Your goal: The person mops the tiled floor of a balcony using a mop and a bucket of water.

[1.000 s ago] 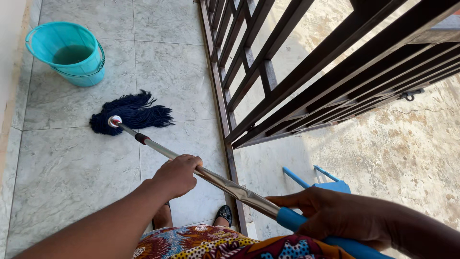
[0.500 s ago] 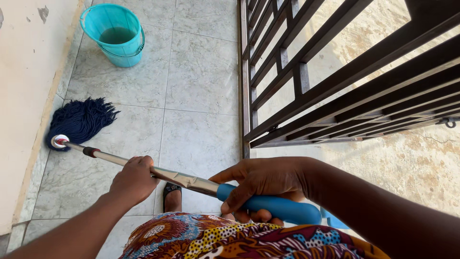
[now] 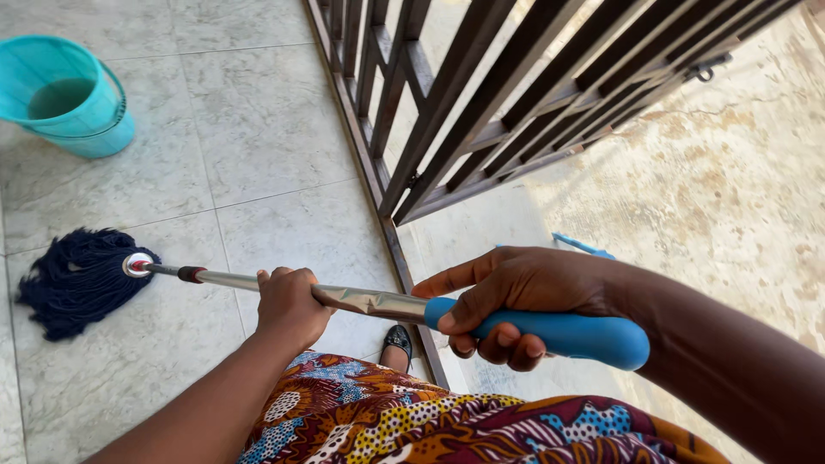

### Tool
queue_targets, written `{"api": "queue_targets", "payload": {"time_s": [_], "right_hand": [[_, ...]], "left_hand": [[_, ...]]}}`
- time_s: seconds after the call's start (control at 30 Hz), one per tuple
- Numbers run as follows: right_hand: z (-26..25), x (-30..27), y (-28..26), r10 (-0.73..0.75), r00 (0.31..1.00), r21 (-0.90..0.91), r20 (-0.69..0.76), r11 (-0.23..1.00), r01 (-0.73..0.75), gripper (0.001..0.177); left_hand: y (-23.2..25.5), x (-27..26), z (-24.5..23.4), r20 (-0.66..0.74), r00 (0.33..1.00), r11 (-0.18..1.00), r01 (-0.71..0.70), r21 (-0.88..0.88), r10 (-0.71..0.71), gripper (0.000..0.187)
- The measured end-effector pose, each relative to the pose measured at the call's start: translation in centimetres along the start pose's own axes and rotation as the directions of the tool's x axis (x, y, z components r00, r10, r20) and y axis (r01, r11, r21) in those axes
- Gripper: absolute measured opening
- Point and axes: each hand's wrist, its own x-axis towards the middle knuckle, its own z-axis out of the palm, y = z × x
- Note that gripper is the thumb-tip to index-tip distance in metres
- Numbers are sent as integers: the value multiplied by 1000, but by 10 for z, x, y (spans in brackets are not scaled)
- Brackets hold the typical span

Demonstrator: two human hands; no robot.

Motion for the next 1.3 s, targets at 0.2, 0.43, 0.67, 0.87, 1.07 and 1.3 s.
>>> {"api": "queue_targets", "payload": {"time_s": [0.2, 0.43, 0.67, 0.87, 1.07, 1.3], "right_hand": [[-34, -62, 51, -94, 946, 95, -309, 987, 129, 66], [-59, -96, 118, -118, 908, 239, -402, 944, 228, 62], [-9, -123, 90, 242, 849, 413, -470, 910, -31, 56], [6, -79, 41, 250, 916, 347, -314, 928, -134, 55], [21, -5, -13, 214, 944, 165, -249, 970, -176, 60], [56, 101, -75, 225, 946, -255, 231, 953, -165, 63]], "left_hand": [[99, 34, 27, 25, 969, 967, -244, -74, 246, 30], [180, 57, 44, 306, 799, 843, -538, -20, 518, 43], [186, 9, 9, 426, 773, 873, -478, -97, 471, 42], [119, 2, -22, 360, 849, 917, -397, -53, 388, 34], [10, 24, -41, 189, 966, 984, -177, -21, 178, 28], [-112, 12, -58, 170, 967, 982, 184, 52, -190, 35]]}}
